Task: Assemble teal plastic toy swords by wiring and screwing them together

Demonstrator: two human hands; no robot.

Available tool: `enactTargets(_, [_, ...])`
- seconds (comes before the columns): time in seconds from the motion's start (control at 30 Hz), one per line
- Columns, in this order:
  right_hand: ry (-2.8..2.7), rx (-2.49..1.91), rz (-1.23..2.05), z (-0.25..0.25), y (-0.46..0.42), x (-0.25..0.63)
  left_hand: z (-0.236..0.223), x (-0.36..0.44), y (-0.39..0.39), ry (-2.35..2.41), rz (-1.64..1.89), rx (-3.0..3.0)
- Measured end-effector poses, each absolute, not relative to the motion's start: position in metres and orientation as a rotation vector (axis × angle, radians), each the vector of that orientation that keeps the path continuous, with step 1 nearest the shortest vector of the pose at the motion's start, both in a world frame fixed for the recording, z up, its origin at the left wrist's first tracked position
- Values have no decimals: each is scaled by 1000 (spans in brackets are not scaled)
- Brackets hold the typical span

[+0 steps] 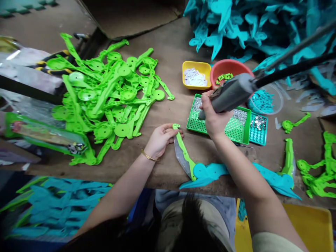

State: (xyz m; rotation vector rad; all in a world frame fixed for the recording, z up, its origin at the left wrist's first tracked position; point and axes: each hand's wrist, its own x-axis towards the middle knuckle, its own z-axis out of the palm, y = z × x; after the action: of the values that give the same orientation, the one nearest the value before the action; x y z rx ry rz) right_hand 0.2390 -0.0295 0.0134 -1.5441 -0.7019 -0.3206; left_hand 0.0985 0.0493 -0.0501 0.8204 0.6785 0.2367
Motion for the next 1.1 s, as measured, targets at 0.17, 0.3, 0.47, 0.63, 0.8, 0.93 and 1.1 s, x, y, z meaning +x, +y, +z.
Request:
enactTargets(0.17, [-764, -1505, -292, 31, -21, 204, -58, 100, 44, 628, 246, 835])
enactTargets(0.3, [-743, -1352, -95, 24, -7, 180, -65, 102, 42, 600, 284, 836])
enactTargets(0.47, [-726, -1305, -24, 14, 0, 177, -67, 103, 41, 586, 294, 824])
enactTargets(0.63, [-713, -1362, -59, 0, 4, 179, -61, 102, 40, 597, 318, 857])
enactTargets(0.8, [-755, -1407, -73, 9, 3, 186, -58, 102, 40, 580, 353, 871])
enactTargets(0.93, [-693, -1353, -268, 27, -12, 213, -59, 106, 45, 666, 413, 789])
enactTargets(1.1, [-669, -1520, -338, 9, -33, 241, -50, 103, 47, 745, 525, 752])
